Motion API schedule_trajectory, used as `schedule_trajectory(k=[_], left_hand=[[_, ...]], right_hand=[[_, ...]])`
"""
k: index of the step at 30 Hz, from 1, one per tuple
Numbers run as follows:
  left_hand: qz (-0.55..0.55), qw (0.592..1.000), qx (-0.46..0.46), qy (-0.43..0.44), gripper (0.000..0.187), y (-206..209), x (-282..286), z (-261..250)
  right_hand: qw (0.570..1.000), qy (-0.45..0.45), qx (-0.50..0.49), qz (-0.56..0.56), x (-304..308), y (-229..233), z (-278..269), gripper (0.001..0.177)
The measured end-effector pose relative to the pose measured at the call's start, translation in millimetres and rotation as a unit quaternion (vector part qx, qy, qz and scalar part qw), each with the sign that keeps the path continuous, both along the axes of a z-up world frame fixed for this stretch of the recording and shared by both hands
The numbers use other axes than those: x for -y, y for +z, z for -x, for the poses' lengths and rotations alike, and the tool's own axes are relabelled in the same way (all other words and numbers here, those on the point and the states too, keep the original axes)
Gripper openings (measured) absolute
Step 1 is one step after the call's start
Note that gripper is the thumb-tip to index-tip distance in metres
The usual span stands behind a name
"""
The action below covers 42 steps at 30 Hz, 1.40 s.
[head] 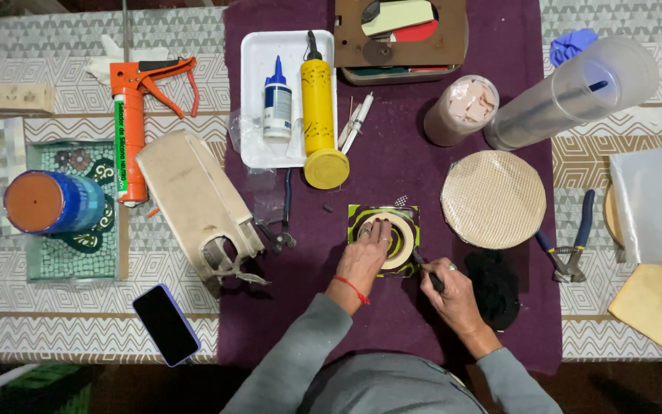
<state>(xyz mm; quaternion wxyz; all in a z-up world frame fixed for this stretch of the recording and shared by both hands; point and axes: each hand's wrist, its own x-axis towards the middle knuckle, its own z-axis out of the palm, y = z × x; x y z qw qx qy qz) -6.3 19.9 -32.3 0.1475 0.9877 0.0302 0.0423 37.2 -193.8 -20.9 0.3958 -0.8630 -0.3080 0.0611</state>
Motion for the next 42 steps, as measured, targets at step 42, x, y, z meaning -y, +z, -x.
schedule_trajectory(k=[42], left_hand=[[-0.057, 0.981, -0.087, -0.167, 0.055, -10, -54, -35]], right_hand=[[0.933, 0.290, 0.193, 0.093, -82, 38, 43, 0.016]])
